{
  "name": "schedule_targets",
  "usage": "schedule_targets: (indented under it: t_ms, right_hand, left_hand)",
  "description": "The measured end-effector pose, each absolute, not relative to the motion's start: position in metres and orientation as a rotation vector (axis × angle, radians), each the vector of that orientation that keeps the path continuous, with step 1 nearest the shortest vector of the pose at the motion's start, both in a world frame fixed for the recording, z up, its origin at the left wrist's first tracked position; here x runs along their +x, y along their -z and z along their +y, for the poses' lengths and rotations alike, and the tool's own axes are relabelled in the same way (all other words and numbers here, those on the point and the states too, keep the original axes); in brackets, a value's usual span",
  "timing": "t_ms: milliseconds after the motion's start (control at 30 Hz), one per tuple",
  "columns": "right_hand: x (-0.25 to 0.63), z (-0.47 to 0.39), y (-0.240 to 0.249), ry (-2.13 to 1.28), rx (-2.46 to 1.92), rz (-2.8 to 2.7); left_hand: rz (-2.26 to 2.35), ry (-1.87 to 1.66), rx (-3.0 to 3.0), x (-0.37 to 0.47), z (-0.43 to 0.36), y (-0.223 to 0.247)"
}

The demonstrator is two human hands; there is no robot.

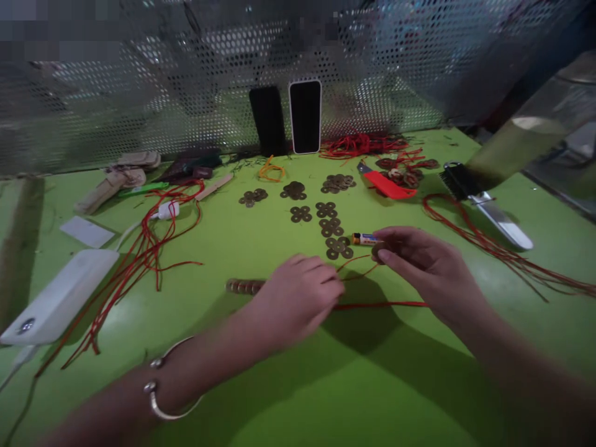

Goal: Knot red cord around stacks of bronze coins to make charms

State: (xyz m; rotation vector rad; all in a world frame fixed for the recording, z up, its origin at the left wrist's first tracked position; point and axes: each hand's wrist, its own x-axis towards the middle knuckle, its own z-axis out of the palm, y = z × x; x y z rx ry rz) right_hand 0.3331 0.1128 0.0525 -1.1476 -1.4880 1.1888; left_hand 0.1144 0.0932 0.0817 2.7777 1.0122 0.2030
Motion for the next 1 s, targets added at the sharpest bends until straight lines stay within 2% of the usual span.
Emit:
schedule_targets:
  t_ms: [200,667,1000]
  right_hand:
    - [0.348,0.114,-0.062,-0.957,-1.204,-1.427]
    - [0.361,0.122,-0.056,-1.026,-1.185,-1.466]
    - [0.359,0.121,-0.053,-1.139,-1.162,-1.593]
  left_hand:
    - [0.961,-0.124,2.815,0.158,0.101,-0.065]
    - [1.023,-0.192,2.716,0.159,0.102,-0.058]
    - [1.304,-0.427,2.522,0.108,0.090,-0.084]
